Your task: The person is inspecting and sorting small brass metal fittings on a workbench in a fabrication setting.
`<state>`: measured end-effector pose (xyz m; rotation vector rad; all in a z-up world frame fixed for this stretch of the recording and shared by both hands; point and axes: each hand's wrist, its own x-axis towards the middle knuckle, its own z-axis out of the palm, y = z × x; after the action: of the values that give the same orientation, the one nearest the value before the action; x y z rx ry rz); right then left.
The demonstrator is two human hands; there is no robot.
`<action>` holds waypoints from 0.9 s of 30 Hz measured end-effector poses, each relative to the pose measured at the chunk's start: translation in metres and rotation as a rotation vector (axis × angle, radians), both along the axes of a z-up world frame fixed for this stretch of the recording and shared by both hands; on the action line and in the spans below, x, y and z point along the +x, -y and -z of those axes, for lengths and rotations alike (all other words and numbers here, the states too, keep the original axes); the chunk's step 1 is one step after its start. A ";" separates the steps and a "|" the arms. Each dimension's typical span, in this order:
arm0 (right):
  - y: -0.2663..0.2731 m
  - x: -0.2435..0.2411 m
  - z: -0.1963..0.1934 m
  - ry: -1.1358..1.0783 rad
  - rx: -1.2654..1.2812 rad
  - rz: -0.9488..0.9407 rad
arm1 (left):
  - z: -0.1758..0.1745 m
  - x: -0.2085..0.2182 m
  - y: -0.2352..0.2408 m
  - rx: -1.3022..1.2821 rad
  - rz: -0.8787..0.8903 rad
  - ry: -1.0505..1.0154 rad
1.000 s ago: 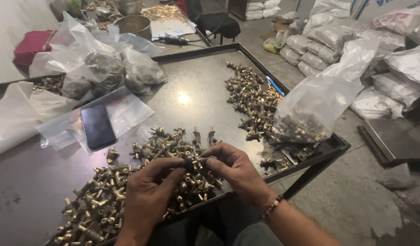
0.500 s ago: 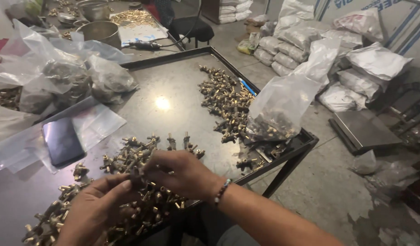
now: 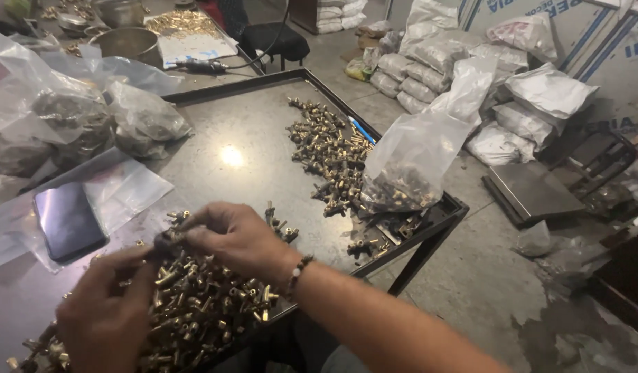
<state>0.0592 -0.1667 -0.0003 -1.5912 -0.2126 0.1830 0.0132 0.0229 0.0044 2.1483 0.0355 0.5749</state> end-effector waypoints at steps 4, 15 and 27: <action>0.049 -0.002 -0.028 0.325 -0.299 -0.151 | 0.000 0.023 -0.014 -0.193 0.144 0.081; 0.193 -0.044 -0.014 0.173 -1.385 -0.142 | -0.041 0.031 -0.015 0.199 0.356 0.042; 0.114 -0.020 0.023 0.064 0.200 0.191 | -0.069 0.043 -0.017 0.139 0.319 -0.254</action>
<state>0.0392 -0.2809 -0.0230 -1.4093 -0.1227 -0.0370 0.0561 0.0395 0.0736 2.2890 -0.2101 0.1209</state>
